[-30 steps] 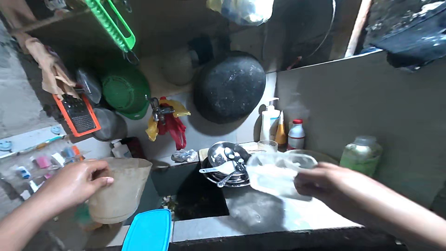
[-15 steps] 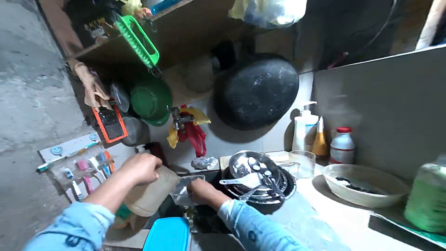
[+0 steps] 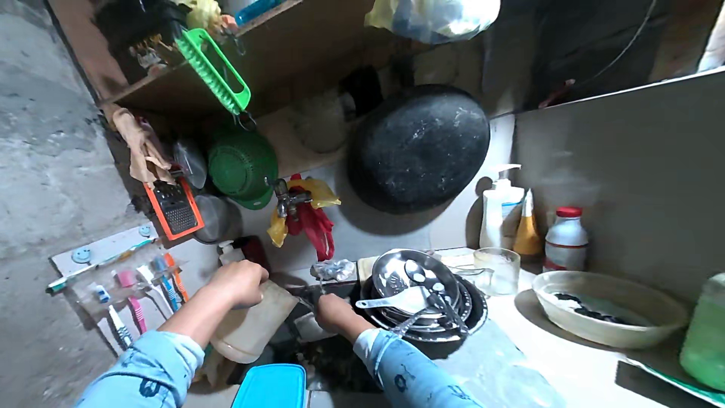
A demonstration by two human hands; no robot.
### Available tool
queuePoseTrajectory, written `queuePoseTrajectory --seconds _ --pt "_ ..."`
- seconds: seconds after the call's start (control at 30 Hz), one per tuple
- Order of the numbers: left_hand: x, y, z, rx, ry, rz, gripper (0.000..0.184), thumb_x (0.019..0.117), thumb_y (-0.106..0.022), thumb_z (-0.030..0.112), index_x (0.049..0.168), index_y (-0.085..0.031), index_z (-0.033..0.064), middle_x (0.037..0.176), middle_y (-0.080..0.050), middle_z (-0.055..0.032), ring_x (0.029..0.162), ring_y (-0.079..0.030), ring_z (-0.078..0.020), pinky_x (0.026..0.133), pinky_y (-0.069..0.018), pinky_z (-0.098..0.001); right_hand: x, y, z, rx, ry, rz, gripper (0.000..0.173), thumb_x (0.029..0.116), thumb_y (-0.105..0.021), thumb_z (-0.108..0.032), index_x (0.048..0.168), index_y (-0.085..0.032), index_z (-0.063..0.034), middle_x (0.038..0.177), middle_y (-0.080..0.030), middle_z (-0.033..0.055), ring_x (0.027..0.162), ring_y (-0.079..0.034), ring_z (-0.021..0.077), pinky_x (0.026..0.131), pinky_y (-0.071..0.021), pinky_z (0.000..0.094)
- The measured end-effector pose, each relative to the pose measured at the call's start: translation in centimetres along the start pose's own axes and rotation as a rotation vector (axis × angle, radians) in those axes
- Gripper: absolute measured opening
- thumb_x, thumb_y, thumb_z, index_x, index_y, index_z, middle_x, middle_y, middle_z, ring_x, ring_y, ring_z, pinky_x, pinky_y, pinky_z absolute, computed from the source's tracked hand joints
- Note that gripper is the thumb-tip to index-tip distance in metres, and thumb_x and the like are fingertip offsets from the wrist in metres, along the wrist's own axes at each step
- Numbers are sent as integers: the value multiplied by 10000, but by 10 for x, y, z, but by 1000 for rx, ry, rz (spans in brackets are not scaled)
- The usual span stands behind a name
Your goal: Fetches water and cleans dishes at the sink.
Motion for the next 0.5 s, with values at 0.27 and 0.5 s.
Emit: queuePoseTrajectory --seconds 0.27,0.5 --pt "3 4 6 61 -20 5 257 977 -676 258 1199 -703 131 1151 -701 -138 1120 -652 -349 928 -510 -592 -11 -4 28 291 -278 -55 407 1110 -334 -120 1410 -510 92 1532 -465 246 1451 -435 342 1171 -361 481" --pt "13 1 28 89 -51 -21 256 974 -670 237 1208 -702 138 1152 -702 -131 1119 -653 -344 927 -513 -585 10 -24 47 868 -390 53 398 1113 -407 -224 1386 -528 40 1392 -543 229 1244 -582 305 1029 -485 457"
Point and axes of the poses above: each hand's wrist, its own x-axis towards the middle knuckle, its own y-axis out of the back of the hand, z = x × y, the point moved 9 cm from there along x, towards the middle knuckle
